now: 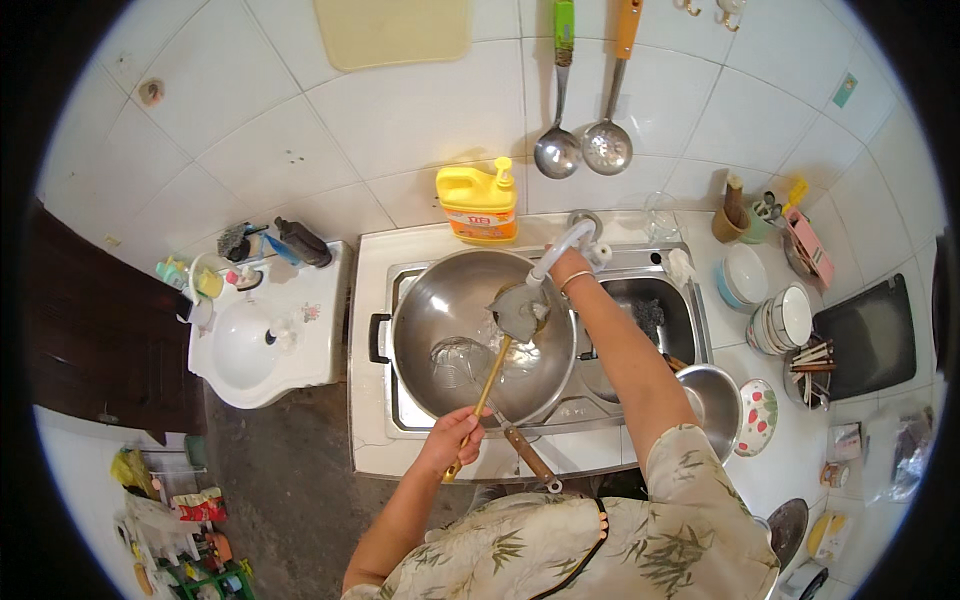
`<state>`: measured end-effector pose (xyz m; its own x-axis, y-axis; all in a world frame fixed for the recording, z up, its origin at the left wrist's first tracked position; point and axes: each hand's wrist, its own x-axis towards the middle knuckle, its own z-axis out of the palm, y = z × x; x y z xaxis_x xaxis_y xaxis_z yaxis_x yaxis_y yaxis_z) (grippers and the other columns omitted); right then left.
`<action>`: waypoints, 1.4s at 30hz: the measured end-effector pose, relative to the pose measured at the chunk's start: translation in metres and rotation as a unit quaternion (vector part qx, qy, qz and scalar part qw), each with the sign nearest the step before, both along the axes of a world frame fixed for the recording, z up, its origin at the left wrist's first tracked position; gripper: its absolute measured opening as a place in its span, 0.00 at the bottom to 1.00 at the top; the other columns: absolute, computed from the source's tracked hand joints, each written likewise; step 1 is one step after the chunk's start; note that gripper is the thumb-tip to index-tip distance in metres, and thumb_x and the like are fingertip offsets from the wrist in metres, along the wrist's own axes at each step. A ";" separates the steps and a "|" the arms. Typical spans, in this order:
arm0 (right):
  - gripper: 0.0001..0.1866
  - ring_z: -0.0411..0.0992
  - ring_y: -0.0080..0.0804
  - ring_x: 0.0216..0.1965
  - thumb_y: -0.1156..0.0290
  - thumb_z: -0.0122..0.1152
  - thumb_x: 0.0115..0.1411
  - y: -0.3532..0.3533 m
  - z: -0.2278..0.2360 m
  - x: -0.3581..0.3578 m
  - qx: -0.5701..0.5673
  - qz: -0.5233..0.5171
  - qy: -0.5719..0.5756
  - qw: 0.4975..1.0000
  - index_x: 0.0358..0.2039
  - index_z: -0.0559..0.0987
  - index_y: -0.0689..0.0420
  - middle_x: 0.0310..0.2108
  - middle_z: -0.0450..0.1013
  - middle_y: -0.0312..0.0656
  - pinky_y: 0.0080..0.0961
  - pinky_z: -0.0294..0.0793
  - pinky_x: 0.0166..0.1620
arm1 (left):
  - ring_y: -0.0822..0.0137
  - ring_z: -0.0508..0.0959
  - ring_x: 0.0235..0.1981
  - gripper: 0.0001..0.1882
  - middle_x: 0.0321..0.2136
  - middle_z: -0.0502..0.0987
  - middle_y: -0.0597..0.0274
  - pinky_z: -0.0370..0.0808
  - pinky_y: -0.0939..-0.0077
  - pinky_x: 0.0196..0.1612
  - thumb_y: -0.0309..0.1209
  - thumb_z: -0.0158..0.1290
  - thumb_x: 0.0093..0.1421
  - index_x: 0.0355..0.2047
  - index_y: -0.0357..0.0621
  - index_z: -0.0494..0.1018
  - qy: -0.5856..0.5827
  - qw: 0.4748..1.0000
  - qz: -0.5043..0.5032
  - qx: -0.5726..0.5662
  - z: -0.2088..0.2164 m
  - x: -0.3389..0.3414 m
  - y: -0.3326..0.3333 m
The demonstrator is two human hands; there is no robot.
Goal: The person washes a metal bowl, a small electric pot, and a large pot in a double-basin kitchen sink. They use a sponge to scrub the items and rinse them under running water. The person also handles a ladle and a strainer, rinsing them in the sink. The electric pot is placed on the counter and plugged in.
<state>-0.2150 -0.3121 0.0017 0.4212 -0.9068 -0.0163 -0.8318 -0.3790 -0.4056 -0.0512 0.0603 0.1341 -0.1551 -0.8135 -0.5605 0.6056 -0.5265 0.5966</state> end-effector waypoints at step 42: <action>0.09 0.70 0.47 0.40 0.69 0.53 0.54 0.134 0.032 0.042 -0.038 -0.046 -0.173 0.983 0.35 0.74 0.56 0.38 0.67 0.50 0.39 0.70 0.42 | 0.77 0.58 0.07 0.12 0.17 0.65 0.67 0.55 0.82 0.09 0.30 0.41 0.64 0.46 0.39 0.66 -0.125 0.992 -0.013 0.009 -0.012 -0.021 0.002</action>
